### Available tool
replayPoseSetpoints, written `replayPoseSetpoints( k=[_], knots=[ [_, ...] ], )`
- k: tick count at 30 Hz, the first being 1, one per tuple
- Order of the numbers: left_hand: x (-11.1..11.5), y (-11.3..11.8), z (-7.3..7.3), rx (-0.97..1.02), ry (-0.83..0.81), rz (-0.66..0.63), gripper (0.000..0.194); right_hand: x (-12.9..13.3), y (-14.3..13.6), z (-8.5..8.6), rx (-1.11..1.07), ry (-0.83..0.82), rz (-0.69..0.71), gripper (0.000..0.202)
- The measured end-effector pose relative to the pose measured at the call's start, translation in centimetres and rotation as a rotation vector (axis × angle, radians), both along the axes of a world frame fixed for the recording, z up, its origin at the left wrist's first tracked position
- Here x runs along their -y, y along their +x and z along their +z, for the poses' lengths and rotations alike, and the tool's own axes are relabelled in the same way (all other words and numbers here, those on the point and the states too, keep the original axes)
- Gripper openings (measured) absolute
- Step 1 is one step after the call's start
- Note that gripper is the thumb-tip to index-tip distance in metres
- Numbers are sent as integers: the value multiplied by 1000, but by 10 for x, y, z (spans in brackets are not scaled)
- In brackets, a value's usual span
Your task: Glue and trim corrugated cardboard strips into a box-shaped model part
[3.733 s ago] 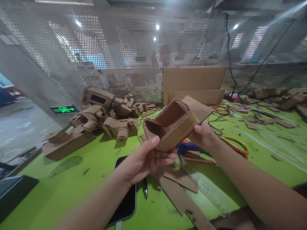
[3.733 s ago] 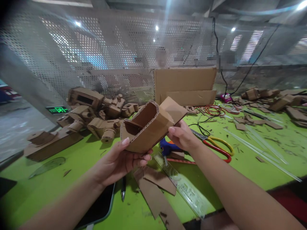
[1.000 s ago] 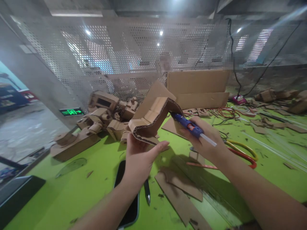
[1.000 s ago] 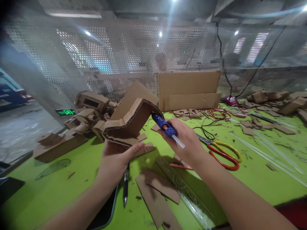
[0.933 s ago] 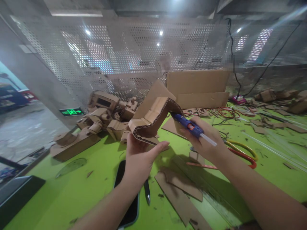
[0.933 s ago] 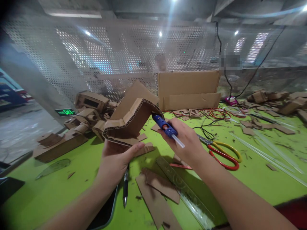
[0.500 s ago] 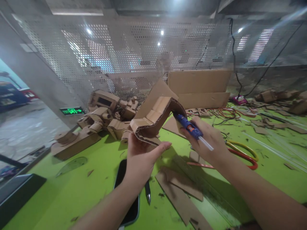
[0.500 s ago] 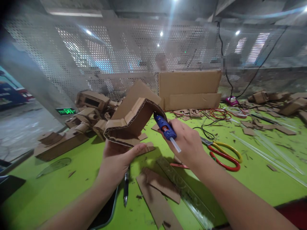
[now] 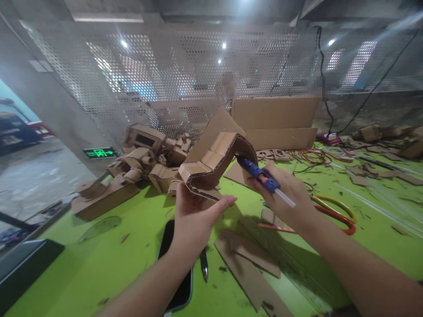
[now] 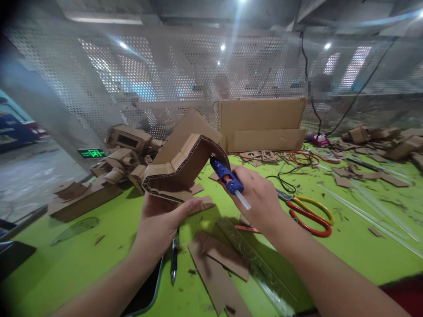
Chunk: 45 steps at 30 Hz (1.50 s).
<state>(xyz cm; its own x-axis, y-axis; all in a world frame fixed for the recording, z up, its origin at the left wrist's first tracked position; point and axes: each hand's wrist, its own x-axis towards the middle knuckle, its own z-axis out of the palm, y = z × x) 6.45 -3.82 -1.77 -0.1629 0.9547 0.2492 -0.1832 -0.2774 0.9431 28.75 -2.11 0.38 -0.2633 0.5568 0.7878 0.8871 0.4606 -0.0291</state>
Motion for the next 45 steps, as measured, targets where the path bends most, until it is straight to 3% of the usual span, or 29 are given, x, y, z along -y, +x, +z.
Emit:
replayPoseSetpoints(
  k=[6,19,26,34,45],
  knots=[
    [2,-3,7,-55,-35,-5,66,4,-3,4,-4,-49,69,31],
    [1,-2,10,-10,23,20,85,3,-2,-2,43,-176,100,27],
    [0,-3,8,-22,29,29,73,5,-3,-6,41,-221,156,24],
    [0,-3,5,-9,36,24,60,10,-6,-4,138,-199,172,16],
    [2,-4,9,-37,76,44,68,10,-6,0,240,-145,281,2]
  ],
)
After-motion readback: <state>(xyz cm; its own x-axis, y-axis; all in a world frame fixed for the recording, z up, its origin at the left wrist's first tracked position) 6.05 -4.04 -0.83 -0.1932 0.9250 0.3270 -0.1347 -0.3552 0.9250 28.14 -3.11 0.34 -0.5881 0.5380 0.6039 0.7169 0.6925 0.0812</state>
